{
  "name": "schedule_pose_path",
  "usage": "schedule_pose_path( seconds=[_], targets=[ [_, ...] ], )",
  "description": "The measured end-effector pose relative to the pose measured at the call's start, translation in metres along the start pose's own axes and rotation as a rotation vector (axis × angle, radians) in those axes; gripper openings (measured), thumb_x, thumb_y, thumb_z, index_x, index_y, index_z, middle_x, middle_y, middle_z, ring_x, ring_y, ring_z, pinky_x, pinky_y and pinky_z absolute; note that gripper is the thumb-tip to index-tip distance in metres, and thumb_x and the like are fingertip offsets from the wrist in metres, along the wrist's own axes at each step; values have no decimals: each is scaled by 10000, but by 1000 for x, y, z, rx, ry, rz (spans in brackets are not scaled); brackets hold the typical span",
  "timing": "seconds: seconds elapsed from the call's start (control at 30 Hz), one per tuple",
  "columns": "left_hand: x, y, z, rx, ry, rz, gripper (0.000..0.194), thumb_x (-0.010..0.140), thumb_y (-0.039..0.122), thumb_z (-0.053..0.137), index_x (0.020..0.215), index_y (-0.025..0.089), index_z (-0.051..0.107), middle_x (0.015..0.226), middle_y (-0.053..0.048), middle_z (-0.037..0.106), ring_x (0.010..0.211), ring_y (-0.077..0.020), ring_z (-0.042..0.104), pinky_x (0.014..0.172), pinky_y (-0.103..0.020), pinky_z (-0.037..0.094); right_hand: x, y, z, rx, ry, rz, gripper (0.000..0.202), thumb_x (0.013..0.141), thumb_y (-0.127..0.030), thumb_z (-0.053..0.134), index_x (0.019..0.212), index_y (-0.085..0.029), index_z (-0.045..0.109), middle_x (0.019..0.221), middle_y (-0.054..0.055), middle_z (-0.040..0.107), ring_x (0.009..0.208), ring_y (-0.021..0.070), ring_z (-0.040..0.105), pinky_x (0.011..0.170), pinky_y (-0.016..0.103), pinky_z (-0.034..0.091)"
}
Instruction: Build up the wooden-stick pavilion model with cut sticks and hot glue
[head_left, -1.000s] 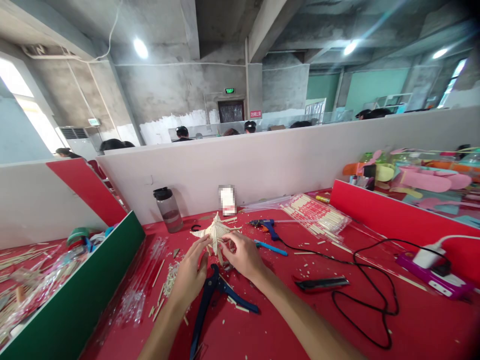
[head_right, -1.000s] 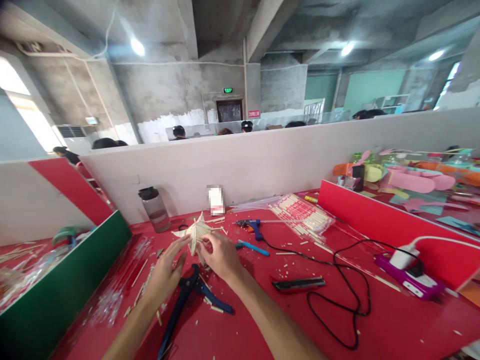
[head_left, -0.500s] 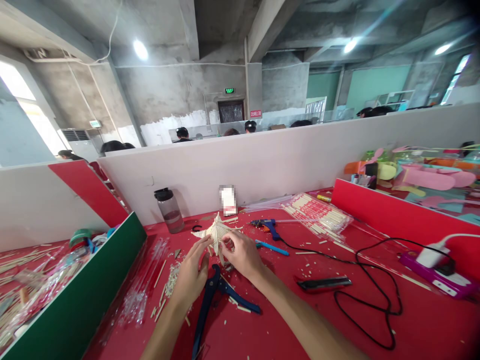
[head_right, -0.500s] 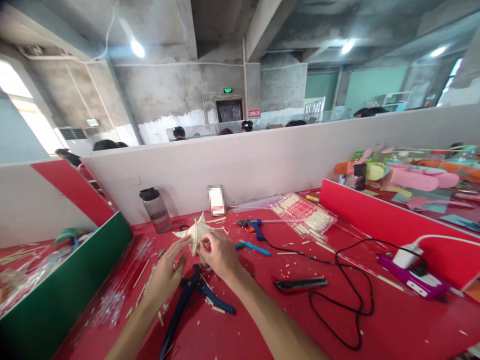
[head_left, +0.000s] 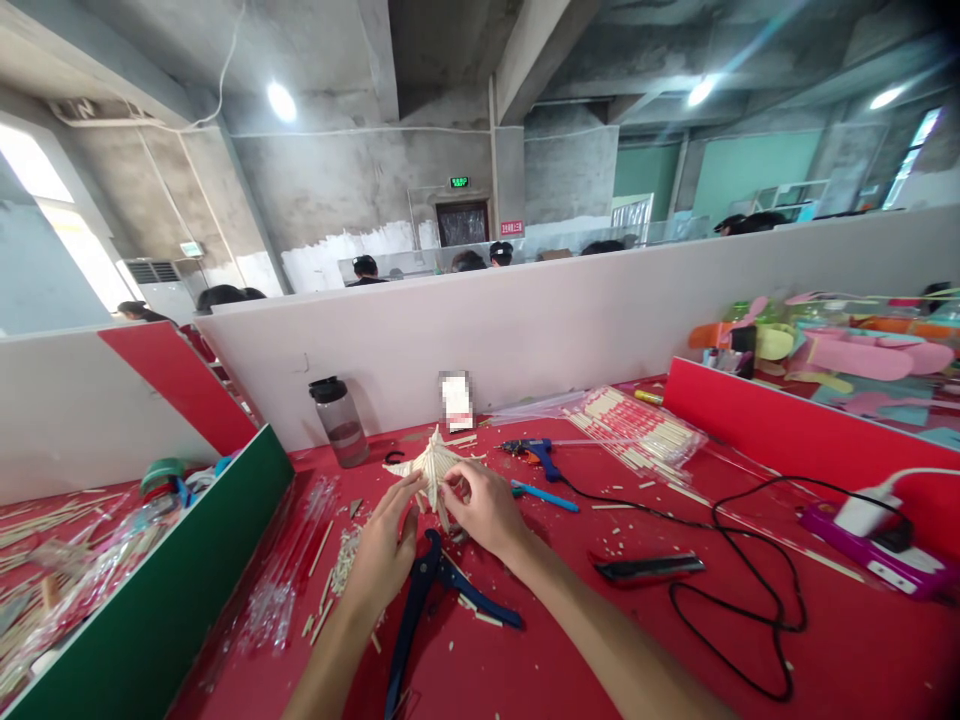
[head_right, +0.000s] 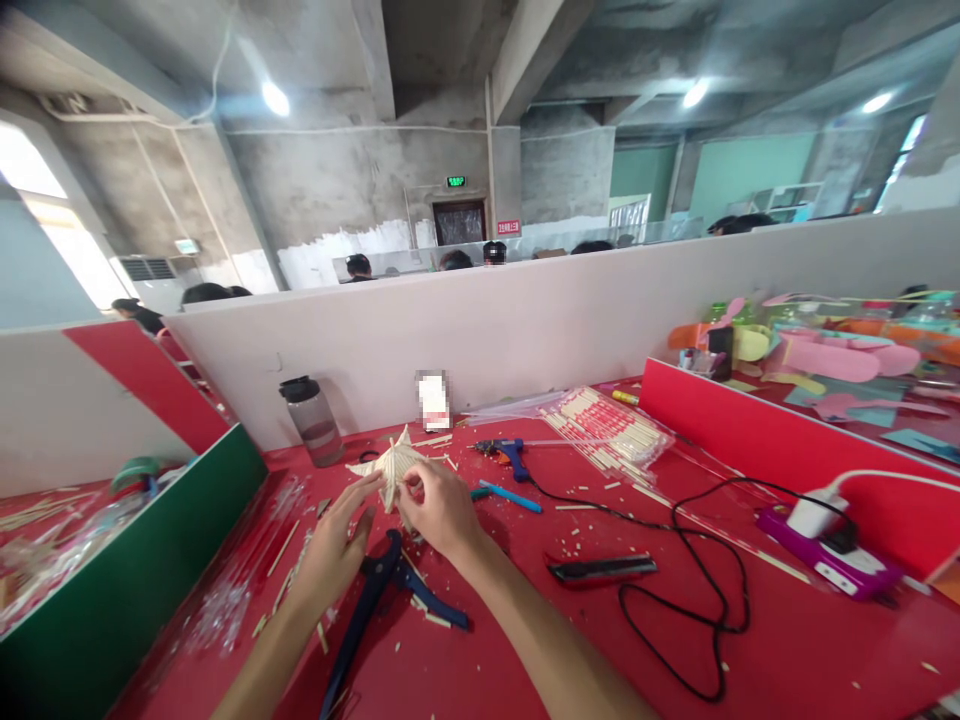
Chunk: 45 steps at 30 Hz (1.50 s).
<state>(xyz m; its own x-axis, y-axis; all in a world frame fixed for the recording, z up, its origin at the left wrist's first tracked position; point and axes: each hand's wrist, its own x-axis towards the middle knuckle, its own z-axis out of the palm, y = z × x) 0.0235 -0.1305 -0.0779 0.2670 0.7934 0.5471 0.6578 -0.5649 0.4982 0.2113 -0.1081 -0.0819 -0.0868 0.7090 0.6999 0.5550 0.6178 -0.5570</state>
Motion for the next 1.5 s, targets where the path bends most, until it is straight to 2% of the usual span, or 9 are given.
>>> schedule_pose_path(
  seconds=[0.37, 0.5, 0.63, 0.77, 0.97, 1.07, 1.27, 1.5],
  targets=[
    [-1, -1, 0, 16, -13, -13, 401, 965, 202, 414, 1331, 245, 573, 1439, -97, 567, 1355, -231, 521, 1139, -436, 425, 1, -1, -3, 58, -12, 23, 34, 882, -201, 596, 878, -207, 629, 872, 43, 714, 817, 210, 663, 763, 300, 490],
    [-1, 1, 0, 12, -8, -14, 398, 966, 227, 417, 1328, 235, 582, 1441, -98, 570, 1355, -241, 523, 1137, -438, 428, 1, 1, -14, 80, -16, 51, 111, 908, -194, 539, 934, -196, 647, 877, 42, 710, 778, 193, 654, 743, 285, 482],
    [0, 2, 0, 4, 7, -7, 384, 963, 250, 427, 1301, 214, 606, 1425, -111, 587, 1346, -255, 535, 1131, -443, 434, 2, 11, -30, 99, 0, 93, 182, 949, -218, 493, 889, -188, 662, 844, 48, 712, 724, 180, 637, 695, 270, 459],
    [1, 1, 0, -6, 9, -2, 379, 969, 260, 423, 1295, 220, 614, 1414, -106, 600, 1340, -251, 542, 1128, -438, 438, 2, 18, -39, 173, -64, 92, 199, 958, -252, 509, 887, -192, 685, 868, 47, 729, 775, 186, 654, 696, 261, 452],
    [1, 1, 0, -2, 20, 1, 381, 962, 264, 441, 1300, 227, 614, 1404, -95, 612, 1336, -257, 546, 1124, -440, 446, -1, 9, -39, 358, -183, 170, 153, 904, -278, 600, 837, -191, 706, 798, 19, 726, 716, 165, 651, 665, 243, 458],
    [0, 1, 0, 1, 12, 1, 383, 967, 258, 428, 1302, 217, 608, 1410, -101, 606, 1344, -252, 538, 1130, -441, 440, -1, 4, -40, 408, -176, 207, 135, 879, -287, 624, 802, -184, 665, 766, 15, 692, 713, 165, 635, 651, 242, 456],
    [1, 1, 0, -2, 7, 6, 393, 962, 237, 421, 1313, 224, 597, 1421, -99, 596, 1349, -247, 533, 1136, -444, 430, -2, 4, -38, 526, -166, 238, 159, 915, -328, 573, 827, -196, 586, 781, 8, 645, 728, 164, 614, 677, 258, 471],
    [1, 3, -1, 20, -18, -4, 398, 976, 237, 389, 1321, 196, 584, 1425, -129, 583, 1351, -236, 530, 1129, -436, 436, -5, 6, -29, 539, -159, 254, 144, 833, -271, 662, 893, -207, 548, 875, 17, 666, 839, 183, 653, 745, 277, 493]
  ],
)
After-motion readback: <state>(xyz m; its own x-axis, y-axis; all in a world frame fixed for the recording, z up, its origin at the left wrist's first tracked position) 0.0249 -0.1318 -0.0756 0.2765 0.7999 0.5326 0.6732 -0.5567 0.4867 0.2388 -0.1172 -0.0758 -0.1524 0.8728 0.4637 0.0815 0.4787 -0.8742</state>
